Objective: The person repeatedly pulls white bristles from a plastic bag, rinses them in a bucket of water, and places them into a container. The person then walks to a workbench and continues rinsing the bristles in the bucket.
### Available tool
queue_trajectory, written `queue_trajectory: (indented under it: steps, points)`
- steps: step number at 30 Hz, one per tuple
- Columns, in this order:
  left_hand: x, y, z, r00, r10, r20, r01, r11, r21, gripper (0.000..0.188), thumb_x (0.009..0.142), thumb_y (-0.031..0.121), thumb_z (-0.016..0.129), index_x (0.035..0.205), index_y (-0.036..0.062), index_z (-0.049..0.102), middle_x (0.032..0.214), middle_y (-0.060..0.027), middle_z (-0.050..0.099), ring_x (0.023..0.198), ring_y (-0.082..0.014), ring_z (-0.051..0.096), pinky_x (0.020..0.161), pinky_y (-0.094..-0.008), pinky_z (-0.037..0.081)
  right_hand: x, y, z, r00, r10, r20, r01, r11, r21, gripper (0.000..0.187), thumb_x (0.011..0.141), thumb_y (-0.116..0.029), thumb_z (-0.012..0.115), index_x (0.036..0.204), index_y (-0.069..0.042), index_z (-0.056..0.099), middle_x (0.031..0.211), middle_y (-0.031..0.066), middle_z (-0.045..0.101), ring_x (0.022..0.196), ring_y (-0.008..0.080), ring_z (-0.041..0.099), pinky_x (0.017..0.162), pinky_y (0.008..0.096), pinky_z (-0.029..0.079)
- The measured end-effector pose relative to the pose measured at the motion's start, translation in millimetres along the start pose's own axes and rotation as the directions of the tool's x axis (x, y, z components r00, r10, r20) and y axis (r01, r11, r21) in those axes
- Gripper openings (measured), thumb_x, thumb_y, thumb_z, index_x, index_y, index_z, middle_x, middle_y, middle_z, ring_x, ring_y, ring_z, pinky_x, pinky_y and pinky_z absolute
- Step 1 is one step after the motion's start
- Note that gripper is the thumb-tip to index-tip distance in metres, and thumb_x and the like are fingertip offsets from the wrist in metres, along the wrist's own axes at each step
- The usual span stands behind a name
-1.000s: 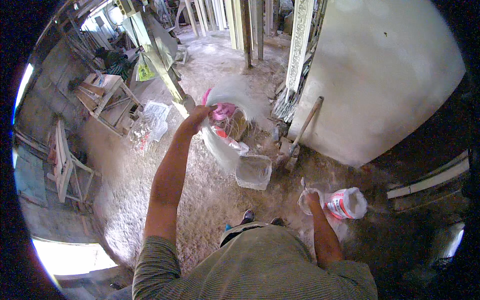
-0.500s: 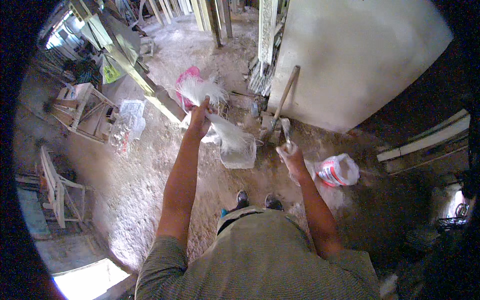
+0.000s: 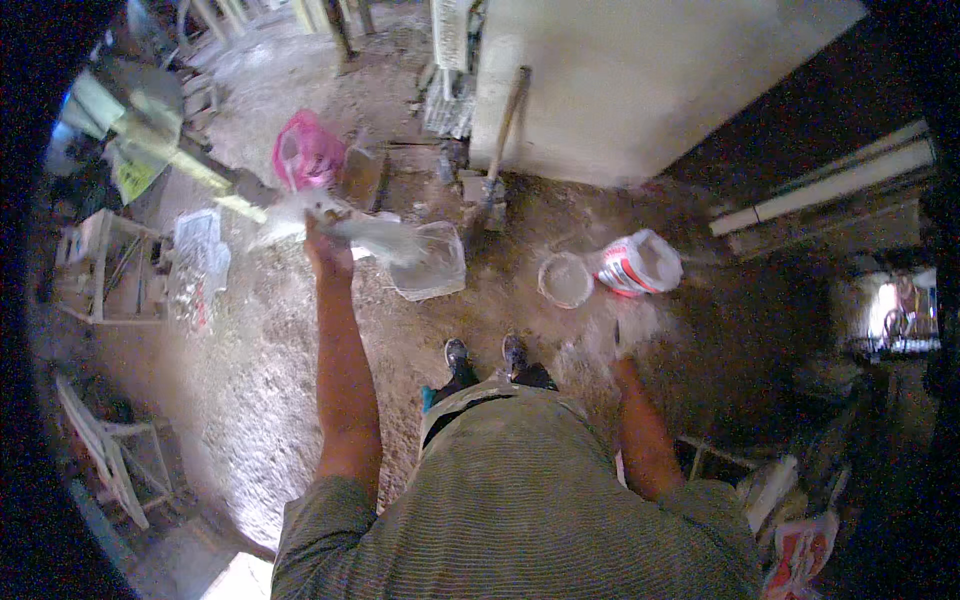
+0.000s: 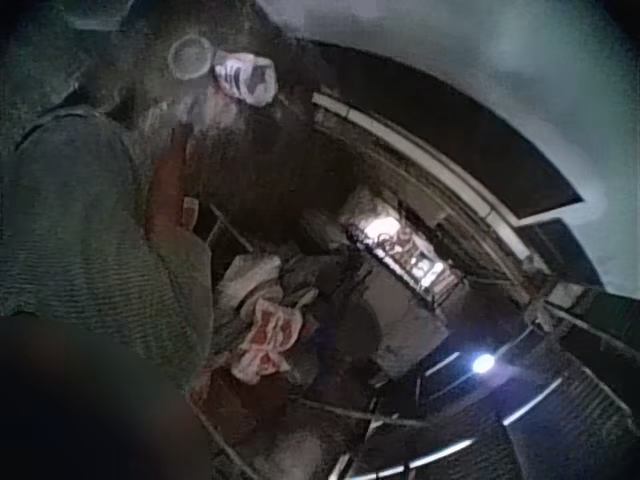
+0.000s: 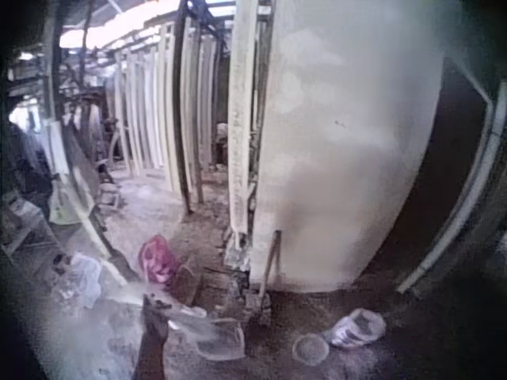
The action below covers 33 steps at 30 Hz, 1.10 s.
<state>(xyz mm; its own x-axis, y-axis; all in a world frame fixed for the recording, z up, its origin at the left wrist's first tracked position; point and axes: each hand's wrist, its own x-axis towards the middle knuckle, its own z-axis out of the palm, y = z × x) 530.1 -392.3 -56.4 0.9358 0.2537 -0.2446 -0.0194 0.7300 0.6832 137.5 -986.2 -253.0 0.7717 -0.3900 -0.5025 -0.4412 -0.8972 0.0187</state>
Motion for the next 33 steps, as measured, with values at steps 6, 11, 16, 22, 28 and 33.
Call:
queue_trajectory:
  steps: [6, 11, 16, 22, 28, 33]
  points:
    - [16.5, -11.9, -36.5, 1.0, 0.02, 0.012, -0.019, 0.999, -0.038, 0.041, 0.102, 0.044, 0.042, 0.12, 0.0092, 0.053, 0.099, -0.0076, 0.057, 0.095, -0.0252, 0.056, 0.097, -0.0478, 0.045, -211.3, 133.6, 140.9, 0.856, 0.356, 0.375, -0.389, 0.921, 0.012, 0.035, 0.088, -0.034, 0.064, 0.101, -0.002, 0.065, 0.103, 0.0177, 0.065, 0.089, 0.0351, 0.063, 0.074, 0.048, 0.052]
    - [21.5, -53.0, -58.6, 0.989, -0.084, 0.121, 0.099, 0.987, -0.125, 0.036, 0.1, 0.042, 0.046, 0.109, 0.0082, 0.057, 0.094, -0.0092, 0.061, 0.091, -0.028, 0.059, 0.092, -0.0444, 0.048, -325.9, 119.1, 214.8, 0.825, 0.411, 0.387, -0.453, 0.891, 0.018, 0.04, 0.089, -0.039, 0.061, 0.101, -0.002, 0.068, 0.109, 0.0218, 0.064, 0.095, 0.0394, 0.063, 0.076, 0.0523, 0.051]
    - [26.1, -121.9, -59.1, 0.884, -0.227, 0.409, 0.238, 0.971, 0.025, 0.037, 0.1, 0.031, 0.048, 0.129, 0.0097, 0.049, 0.122, -0.0134, 0.06, 0.102, -0.0244, 0.056, 0.094, -0.0391, 0.045, -344.3, 85.3, 216.6, 0.792, 0.586, 0.17, -0.609, 0.744, 0.275, 0.048, 0.087, -0.039, 0.065, 0.115, 0.0, 0.059, 0.118, 0.0226, 0.061, 0.105, 0.0379, 0.06, 0.085, 0.0495, 0.049]
    - [-30.9, -207.8, 19.5, 0.455, -0.583, 0.673, 0.89, 0.295, -0.346, 0.043, 0.103, 0.038, 0.044, 0.134, 0.0089, 0.049, 0.124, -0.012, 0.057, 0.12, -0.0312, 0.051, 0.109, -0.0513, 0.035, -239.5, 76.2, 117.4, 0.518, 0.811, -0.272, -0.258, 0.451, 0.854, 0.074, 0.082, -0.037, 0.075, 0.136, 0.004, 0.044, 0.129, 0.0203, 0.056, 0.118, 0.0315, 0.054, 0.098, 0.0417, 0.044]
    - [-207.0, -307.8, 138.3, 0.051, -0.799, 0.599, 0.892, -0.234, -0.388, 0.036, 0.102, 0.035, 0.047, 0.128, 0.0109, 0.054, 0.118, -0.0103, 0.06, 0.113, -0.0266, 0.055, 0.1, -0.0476, 0.043, -163.0, 111.8, 7.7, 0.678, 0.7, -0.225, -0.025, 0.327, 0.945, 0.064, 0.08, -0.031, 0.077, 0.129, 0.002, 0.051, 0.122, 0.0158, 0.06, 0.109, 0.0269, 0.059, 0.094, 0.0405, 0.048]
    - [-444.8, -422.7, 233.0, 0.319, -0.758, 0.568, 0.706, 0.59, 0.391, 0.032, 0.101, 0.039, 0.05, 0.113, 0.0098, 0.055, 0.095, -0.0056, 0.063, 0.094, -0.0251, 0.062, 0.089, -0.0443, 0.049, -159.6, 185.6, -48.3, 0.734, 0.621, -0.274, 0.066, 0.337, 0.939, 0.063, 0.079, -0.031, 0.076, 0.127, 0.002, 0.052, 0.118, 0.017, 0.061, 0.107, 0.0291, 0.061, 0.092, 0.0419, 0.049]
